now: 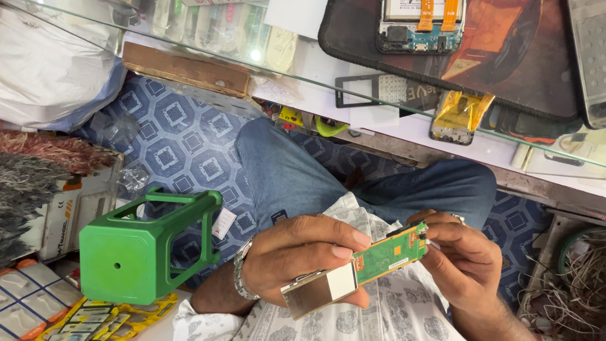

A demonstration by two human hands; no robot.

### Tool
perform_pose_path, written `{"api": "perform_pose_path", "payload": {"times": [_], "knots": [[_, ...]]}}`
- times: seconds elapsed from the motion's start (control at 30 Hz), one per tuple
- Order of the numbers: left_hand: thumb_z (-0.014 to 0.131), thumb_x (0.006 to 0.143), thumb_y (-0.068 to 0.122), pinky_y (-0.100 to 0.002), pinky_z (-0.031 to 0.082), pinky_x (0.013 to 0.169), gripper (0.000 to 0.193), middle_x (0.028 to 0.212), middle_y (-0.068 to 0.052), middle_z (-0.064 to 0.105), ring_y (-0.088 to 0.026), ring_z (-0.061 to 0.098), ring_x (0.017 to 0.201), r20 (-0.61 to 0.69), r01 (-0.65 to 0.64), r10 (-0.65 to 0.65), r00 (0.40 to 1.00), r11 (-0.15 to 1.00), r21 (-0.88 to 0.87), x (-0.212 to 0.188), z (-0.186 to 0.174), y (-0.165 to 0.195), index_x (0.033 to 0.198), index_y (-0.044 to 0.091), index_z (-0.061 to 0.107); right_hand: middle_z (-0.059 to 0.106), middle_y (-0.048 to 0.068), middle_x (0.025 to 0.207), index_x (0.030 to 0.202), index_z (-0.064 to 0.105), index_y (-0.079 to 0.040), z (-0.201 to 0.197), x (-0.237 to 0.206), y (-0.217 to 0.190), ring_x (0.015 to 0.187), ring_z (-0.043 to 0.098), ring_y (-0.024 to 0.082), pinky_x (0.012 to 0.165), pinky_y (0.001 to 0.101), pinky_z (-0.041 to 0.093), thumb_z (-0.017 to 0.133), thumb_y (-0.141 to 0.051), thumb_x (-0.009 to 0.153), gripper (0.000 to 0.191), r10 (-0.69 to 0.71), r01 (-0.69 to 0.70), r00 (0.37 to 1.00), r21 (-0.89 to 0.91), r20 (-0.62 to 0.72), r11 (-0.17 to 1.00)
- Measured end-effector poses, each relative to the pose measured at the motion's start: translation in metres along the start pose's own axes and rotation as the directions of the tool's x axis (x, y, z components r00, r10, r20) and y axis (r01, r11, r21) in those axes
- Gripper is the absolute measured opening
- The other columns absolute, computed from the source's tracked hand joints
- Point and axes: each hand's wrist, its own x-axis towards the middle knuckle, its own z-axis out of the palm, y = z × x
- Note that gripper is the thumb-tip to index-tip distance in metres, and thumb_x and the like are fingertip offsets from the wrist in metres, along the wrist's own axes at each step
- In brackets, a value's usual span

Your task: The person sits on the floor at a repair counter and works on a disassembled phone. They hold the phone motherboard, wipe it with a tissue, press on its components, then pick up the phone body with battery and peel at the orange flex cables and connectors.

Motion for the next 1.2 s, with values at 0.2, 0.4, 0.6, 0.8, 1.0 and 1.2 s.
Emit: {"api": "perform_pose_path", "payload": {"times": [0.2, 0.4, 0.6, 0.8, 1.0, 1.2], "knots": [[0.096, 0.087, 0.015, -0.035, 0.069, 0.094, 0.064, 0.131, -0.023, 0.062, -0.03, 0.073, 0.118, 0.016, 0.033, -0.033, 0.999, 0.999, -0.002, -0.001, -0.004, 0.002, 0.131, -0.002, 0.052, 0.07, 0.02, 0.114, 0.115, 0.067, 0.007, 0.003, 0.0, 0.0, 0.116, 0.067, 0.032, 0.099, 0.0402, 0.054, 0.063, 0.013, 0.094, 0.022, 0.009, -0.009, 1.0, 0.001, -0.008, 1.0], [0.096, 0.086, 0.015, -0.037, 0.069, 0.098, 0.065, 0.131, -0.024, 0.062, -0.03, 0.073, 0.117, 0.021, 0.027, -0.027, 0.999, 1.0, -0.004, 0.001, -0.005, -0.001, 0.131, -0.003, 0.052, 0.071, 0.02, 0.113, 0.115, 0.067, 0.007, 0.006, 0.003, 0.001, 0.113, 0.067, 0.032, 0.101, 0.0414, 0.053, 0.064, 0.012, 0.094, 0.022, -0.006, 0.006, 1.0, -0.001, -0.002, 1.0], [0.096, 0.088, 0.015, -0.034, 0.069, 0.094, 0.065, 0.132, -0.024, 0.062, -0.03, 0.073, 0.118, 0.016, 0.032, -0.032, 0.999, 0.999, -0.015, -0.003, -0.009, 0.001, 0.132, -0.003, 0.051, 0.071, 0.02, 0.111, 0.115, 0.067, 0.008, 0.009, 0.008, 0.001, 0.11, 0.067, 0.032, 0.099, 0.0413, 0.054, 0.065, 0.01, 0.095, 0.02, 0.005, -0.006, 1.0, 0.023, 0.027, 1.0], [0.096, 0.087, 0.016, -0.035, 0.069, 0.096, 0.065, 0.131, -0.024, 0.062, -0.03, 0.073, 0.117, -0.003, 0.003, -0.003, 1.0, 1.0, 0.011, -0.002, -0.006, 0.001, 0.131, -0.004, 0.051, 0.071, 0.019, 0.111, 0.116, 0.067, 0.008, 0.01, 0.01, -0.003, 0.11, 0.067, 0.031, 0.097, 0.0412, 0.053, 0.066, 0.007, 0.096, 0.02, 0.03, -0.032, 0.998, 0.033, 0.052, 0.999], [0.096, 0.088, 0.016, -0.034, 0.068, 0.095, 0.066, 0.132, -0.023, 0.062, -0.03, 0.073, 0.119, 0.024, 0.003, -0.004, 1.0, 1.0, 0.022, 0.002, -0.006, 0.002, 0.131, -0.003, 0.051, 0.071, 0.019, 0.109, 0.114, 0.067, 0.008, 0.008, 0.011, -0.004, 0.107, 0.066, 0.03, 0.095, 0.0401, 0.053, 0.065, 0.007, 0.097, 0.018, 0.03, -0.031, 0.998, 0.016, 0.055, 0.999], [0.096, 0.087, 0.016, -0.035, 0.069, 0.096, 0.066, 0.131, -0.024, 0.062, -0.029, 0.073, 0.117, 0.015, 0.002, -0.002, 1.0, 1.0, 0.012, 0.003, -0.003, 0.001, 0.132, -0.003, 0.051, 0.071, 0.019, 0.108, 0.112, 0.067, 0.009, 0.004, 0.01, -0.002, 0.106, 0.067, 0.03, 0.094, 0.04, 0.053, 0.064, 0.006, 0.097, 0.016, 0.036, -0.036, 0.998, 0.014, 0.057, 0.999]]}}
